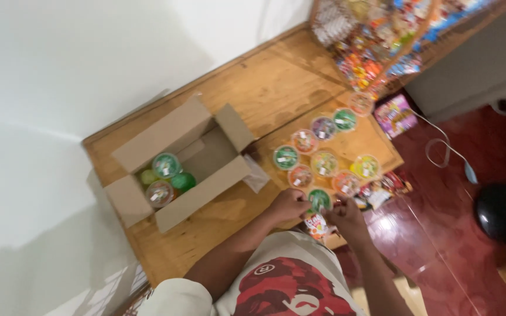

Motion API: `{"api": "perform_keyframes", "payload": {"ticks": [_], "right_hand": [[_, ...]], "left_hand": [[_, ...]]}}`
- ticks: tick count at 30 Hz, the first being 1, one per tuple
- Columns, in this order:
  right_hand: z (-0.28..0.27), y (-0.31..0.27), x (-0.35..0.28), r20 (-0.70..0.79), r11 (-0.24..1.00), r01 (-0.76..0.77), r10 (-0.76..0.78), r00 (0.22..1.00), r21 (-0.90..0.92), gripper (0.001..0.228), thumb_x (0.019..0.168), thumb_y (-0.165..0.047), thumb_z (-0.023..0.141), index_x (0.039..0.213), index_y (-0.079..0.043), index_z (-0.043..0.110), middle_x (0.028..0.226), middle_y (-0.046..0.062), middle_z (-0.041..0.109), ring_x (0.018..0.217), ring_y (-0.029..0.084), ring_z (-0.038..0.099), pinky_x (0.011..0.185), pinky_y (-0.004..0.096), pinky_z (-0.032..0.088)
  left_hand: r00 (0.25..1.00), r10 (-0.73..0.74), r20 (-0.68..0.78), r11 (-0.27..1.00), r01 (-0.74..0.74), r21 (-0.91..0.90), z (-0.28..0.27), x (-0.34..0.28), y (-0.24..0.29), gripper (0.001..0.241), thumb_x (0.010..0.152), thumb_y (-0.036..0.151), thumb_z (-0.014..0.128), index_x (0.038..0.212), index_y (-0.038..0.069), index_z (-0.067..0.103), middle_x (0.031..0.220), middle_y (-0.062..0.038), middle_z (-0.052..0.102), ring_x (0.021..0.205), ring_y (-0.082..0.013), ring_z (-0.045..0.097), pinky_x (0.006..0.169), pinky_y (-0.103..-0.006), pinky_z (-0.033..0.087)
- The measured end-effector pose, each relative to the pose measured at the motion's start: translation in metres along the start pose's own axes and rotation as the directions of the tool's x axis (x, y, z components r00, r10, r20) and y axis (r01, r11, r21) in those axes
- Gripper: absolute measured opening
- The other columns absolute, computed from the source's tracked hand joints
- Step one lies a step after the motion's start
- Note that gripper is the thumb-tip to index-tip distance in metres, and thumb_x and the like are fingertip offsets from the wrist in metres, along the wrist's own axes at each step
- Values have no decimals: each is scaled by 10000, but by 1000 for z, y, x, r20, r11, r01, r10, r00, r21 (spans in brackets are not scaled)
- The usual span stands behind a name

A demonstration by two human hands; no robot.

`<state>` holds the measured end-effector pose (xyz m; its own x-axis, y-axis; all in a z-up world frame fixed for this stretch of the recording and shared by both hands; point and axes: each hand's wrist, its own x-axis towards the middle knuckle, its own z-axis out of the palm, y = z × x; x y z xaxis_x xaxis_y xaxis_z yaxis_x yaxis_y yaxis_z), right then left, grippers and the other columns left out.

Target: The person writes on the lids of plastic cups with a pen and then packs the cups into a cardboard box.

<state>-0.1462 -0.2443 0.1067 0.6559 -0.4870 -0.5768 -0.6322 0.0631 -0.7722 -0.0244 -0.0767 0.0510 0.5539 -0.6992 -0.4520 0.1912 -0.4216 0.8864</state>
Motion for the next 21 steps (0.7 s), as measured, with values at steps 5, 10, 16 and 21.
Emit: {"api": "perform_keyframes", "payload": {"ticks": [5,10,16,21], "right_hand": [[9,-17,-3,352,996,-18,46,935,-84,531,820,-216,809,1254,-58,547,730,8,649,625,80,596,525,252,441],[50,-53,9,495,958,285,-242,835,-12,451,895,-111,858,1203,3,548,868,81,466,757,149,449,623,292,390],[138,-134,10,763,832,426,-522,381,357,719,825,-46,811,1324,-96,296,1314,108,558,1250,240,599,1080,363,475],[205,-131,52,760,792,541,-529,376,284,586,900,-50,793,1330,-56,395,1267,113,614,1211,199,628,1013,379,547]], "left_hand": [[996,4,-90,971,-26,-239,-26,-26,5,299,879,176,707,666,5,586,608,-63,604,568,-144,665,536,-346,574],[969,98,-228,841,-203,-501,-84,-61,5,291,886,138,667,632,21,586,591,-57,567,519,-161,612,490,-333,506],[904,129,-408,608,-397,-688,-146,-93,-3,248,929,104,562,687,49,570,652,-54,560,556,-154,559,554,-325,536],[804,134,-579,349,-585,-732,-184,-115,-3,219,922,144,577,727,46,557,651,-71,570,596,-244,649,619,-408,584]]}}
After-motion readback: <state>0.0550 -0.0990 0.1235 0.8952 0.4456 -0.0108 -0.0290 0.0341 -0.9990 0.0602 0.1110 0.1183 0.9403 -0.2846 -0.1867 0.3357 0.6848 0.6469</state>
